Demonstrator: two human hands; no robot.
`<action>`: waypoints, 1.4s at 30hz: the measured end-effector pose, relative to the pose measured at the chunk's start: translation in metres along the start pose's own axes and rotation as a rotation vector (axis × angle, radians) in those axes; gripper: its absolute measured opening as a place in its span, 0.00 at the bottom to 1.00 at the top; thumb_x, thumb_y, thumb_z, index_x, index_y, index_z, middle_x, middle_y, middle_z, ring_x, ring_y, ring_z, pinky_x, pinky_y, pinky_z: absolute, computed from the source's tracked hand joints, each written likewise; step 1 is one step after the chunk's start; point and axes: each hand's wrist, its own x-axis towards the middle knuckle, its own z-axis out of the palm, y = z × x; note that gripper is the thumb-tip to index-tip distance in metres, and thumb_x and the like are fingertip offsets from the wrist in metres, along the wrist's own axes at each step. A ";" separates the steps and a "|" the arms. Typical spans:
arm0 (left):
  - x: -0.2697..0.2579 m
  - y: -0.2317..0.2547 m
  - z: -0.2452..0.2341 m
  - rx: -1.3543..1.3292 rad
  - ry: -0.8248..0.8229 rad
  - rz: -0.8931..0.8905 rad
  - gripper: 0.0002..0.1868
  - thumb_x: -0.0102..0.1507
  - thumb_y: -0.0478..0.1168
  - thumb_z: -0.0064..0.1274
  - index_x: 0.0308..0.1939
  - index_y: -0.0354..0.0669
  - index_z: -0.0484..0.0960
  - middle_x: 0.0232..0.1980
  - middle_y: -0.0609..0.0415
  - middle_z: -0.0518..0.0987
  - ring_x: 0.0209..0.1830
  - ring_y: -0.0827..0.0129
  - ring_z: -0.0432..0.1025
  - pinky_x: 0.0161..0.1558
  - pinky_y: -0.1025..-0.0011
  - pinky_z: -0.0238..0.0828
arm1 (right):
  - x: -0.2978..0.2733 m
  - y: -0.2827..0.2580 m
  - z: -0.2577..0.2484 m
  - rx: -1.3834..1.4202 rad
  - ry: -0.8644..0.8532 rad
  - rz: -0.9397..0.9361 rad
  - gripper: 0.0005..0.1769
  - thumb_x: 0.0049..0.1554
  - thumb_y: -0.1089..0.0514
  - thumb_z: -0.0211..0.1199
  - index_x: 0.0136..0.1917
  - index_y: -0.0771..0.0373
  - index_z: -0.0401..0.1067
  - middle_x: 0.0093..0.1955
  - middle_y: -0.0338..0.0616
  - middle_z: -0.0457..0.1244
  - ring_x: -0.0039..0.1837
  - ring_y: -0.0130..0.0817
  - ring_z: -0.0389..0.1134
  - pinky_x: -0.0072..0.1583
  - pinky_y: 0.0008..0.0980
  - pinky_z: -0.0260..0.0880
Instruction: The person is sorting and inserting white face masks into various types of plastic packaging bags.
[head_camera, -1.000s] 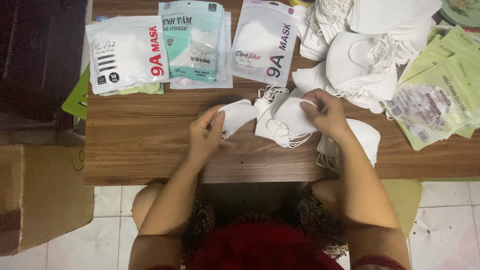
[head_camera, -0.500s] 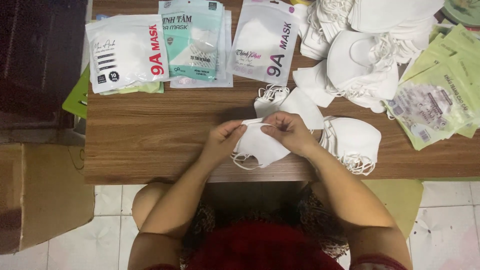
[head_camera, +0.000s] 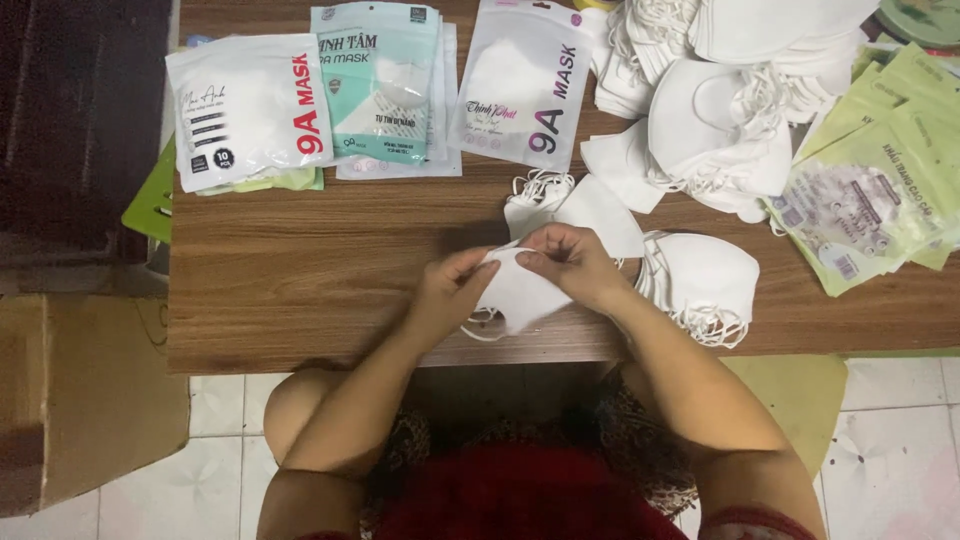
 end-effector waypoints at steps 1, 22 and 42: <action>0.002 0.009 -0.005 0.001 -0.001 -0.001 0.11 0.65 0.35 0.60 0.51 0.40 0.87 0.43 0.44 0.87 0.45 0.65 0.80 0.46 0.63 0.79 | 0.001 -0.005 -0.009 0.001 0.001 0.000 0.07 0.55 0.61 0.72 0.47 0.64 0.79 0.36 0.44 0.71 0.41 0.27 0.69 0.48 0.28 0.72; 0.019 0.035 -0.041 0.041 0.236 0.097 0.10 0.69 0.36 0.54 0.52 0.35 0.85 0.45 0.39 0.85 0.49 0.56 0.78 0.46 0.58 0.81 | 0.037 0.048 -0.110 -0.898 0.318 0.315 0.36 0.47 0.51 0.75 0.67 0.57 0.71 0.55 0.52 0.71 0.62 0.55 0.71 0.59 0.54 0.72; 0.015 0.008 -0.017 -0.166 0.139 -0.163 0.08 0.65 0.38 0.61 0.46 0.40 0.88 0.39 0.48 0.87 0.38 0.73 0.78 0.42 0.66 0.80 | -0.004 -0.020 -0.017 0.035 0.043 0.084 0.06 0.57 0.60 0.70 0.46 0.62 0.76 0.32 0.34 0.65 0.35 0.24 0.67 0.39 0.19 0.69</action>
